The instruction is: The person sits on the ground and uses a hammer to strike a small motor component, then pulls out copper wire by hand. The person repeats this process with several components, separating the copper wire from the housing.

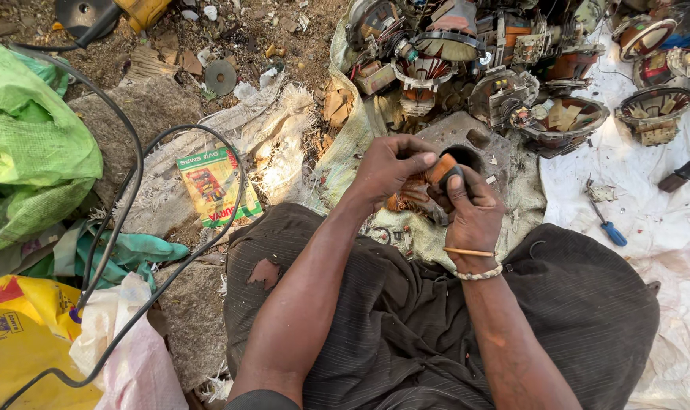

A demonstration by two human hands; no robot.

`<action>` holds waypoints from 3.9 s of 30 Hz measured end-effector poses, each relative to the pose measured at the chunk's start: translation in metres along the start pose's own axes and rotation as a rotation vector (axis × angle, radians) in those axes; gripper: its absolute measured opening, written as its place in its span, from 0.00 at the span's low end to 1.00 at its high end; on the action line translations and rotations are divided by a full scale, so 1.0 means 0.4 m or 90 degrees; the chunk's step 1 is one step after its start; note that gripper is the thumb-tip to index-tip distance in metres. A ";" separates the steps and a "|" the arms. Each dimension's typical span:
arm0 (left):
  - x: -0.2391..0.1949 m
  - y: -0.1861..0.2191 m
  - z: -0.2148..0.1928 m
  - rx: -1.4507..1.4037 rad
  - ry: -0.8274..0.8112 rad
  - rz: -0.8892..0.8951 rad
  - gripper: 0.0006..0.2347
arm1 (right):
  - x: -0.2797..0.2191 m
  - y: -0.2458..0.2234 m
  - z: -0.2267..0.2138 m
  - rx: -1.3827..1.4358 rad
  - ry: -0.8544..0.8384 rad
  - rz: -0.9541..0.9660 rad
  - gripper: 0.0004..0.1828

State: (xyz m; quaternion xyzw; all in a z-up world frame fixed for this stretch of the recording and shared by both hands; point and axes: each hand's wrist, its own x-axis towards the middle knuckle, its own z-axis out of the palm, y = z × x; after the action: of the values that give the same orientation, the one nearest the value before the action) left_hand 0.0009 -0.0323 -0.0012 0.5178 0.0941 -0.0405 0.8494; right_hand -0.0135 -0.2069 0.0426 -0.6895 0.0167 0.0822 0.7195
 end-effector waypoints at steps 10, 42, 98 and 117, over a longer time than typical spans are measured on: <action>-0.006 0.015 0.004 0.433 -0.003 -0.101 0.08 | 0.075 0.010 -0.014 -0.218 0.116 0.135 0.16; 0.090 -0.119 -0.111 0.523 -0.054 -0.110 0.14 | 0.003 -0.061 -0.069 -0.881 -0.107 0.208 0.27; 0.024 -0.031 -0.025 0.307 -0.138 -0.090 0.08 | 0.023 -0.016 -0.063 -0.634 -0.069 -0.051 0.15; 0.106 -0.151 -0.086 0.607 -0.054 -0.232 0.17 | -0.078 -0.066 -0.243 -0.302 -0.129 0.469 0.23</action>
State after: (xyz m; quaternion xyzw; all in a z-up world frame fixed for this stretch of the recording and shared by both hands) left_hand 0.0282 -0.0284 -0.0779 0.8209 0.1193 -0.2470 0.5009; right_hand -0.0319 -0.3074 0.0683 -0.7719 0.1715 0.4016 0.4621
